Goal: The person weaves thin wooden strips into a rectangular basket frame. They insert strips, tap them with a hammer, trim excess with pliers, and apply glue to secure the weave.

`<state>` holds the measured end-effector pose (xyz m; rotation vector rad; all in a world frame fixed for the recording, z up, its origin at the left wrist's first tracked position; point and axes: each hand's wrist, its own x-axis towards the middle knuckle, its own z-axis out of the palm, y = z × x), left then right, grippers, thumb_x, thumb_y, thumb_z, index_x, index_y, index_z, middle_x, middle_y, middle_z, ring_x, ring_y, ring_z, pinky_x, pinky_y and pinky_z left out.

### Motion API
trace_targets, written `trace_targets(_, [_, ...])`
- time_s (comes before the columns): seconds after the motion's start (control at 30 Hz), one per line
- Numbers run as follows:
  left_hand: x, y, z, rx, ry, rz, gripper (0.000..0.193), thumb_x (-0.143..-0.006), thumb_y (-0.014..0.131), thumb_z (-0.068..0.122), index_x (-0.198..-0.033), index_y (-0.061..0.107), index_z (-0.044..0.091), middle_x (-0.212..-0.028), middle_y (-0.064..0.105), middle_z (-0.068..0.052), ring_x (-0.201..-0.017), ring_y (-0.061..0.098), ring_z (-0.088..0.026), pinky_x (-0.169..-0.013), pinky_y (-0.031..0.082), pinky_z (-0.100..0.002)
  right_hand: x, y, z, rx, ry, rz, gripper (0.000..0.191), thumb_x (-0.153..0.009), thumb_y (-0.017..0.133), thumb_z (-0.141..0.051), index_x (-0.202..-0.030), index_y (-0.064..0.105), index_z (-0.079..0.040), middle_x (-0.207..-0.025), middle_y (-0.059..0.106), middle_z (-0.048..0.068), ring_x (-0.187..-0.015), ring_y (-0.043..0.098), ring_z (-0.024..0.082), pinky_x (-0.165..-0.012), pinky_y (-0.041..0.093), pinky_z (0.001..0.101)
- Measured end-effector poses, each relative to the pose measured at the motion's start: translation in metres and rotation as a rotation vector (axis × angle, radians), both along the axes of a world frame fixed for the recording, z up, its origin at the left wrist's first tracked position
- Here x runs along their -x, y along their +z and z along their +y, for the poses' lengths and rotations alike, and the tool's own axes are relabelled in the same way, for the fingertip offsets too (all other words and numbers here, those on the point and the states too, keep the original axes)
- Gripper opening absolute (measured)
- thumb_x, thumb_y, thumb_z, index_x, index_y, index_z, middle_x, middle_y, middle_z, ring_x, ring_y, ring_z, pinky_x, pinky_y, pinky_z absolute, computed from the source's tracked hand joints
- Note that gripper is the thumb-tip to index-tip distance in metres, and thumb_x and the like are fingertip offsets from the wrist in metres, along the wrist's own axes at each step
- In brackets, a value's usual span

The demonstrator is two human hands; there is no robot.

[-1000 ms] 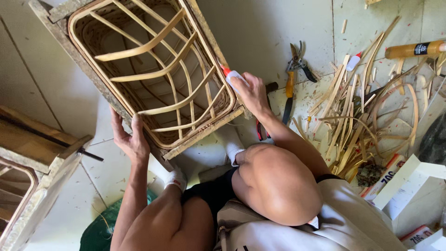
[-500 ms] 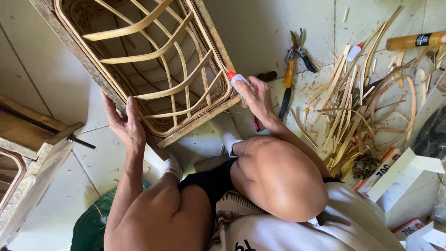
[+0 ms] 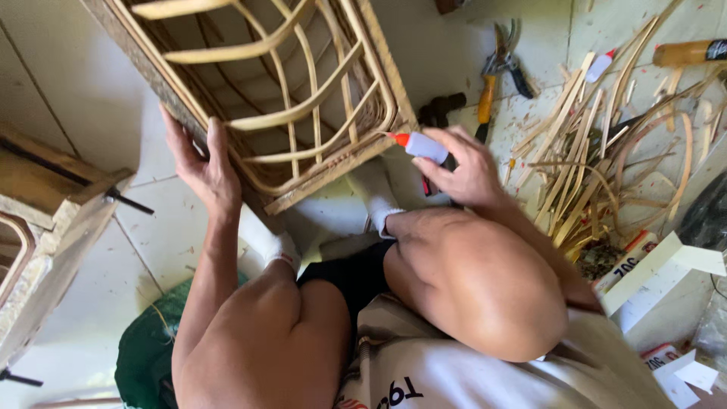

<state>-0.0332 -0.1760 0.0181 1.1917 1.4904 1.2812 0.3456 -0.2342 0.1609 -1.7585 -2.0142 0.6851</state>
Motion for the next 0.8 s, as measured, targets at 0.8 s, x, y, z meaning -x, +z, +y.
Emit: trace_targets(0.8, [0.004, 0.041, -0.074, 0.335, -0.274, -0.354, 0.094, -0.092, 0.078, 0.001, -0.167, 0.022, 0.007, -0.163, 0.046, -0.014, -0.147, 0.05, -0.028, -0.121, 0.048, -0.042, 0.017, 0.036, 0.045, -0.391, 0.619, -0.51, 0.036, -0.095, 0.077, -0.011, -0.128, 0.069, -0.002, -0.112, 0.064, 0.004, -0.105, 0.06, 0.02, -0.1, 0.043, 0.0389])
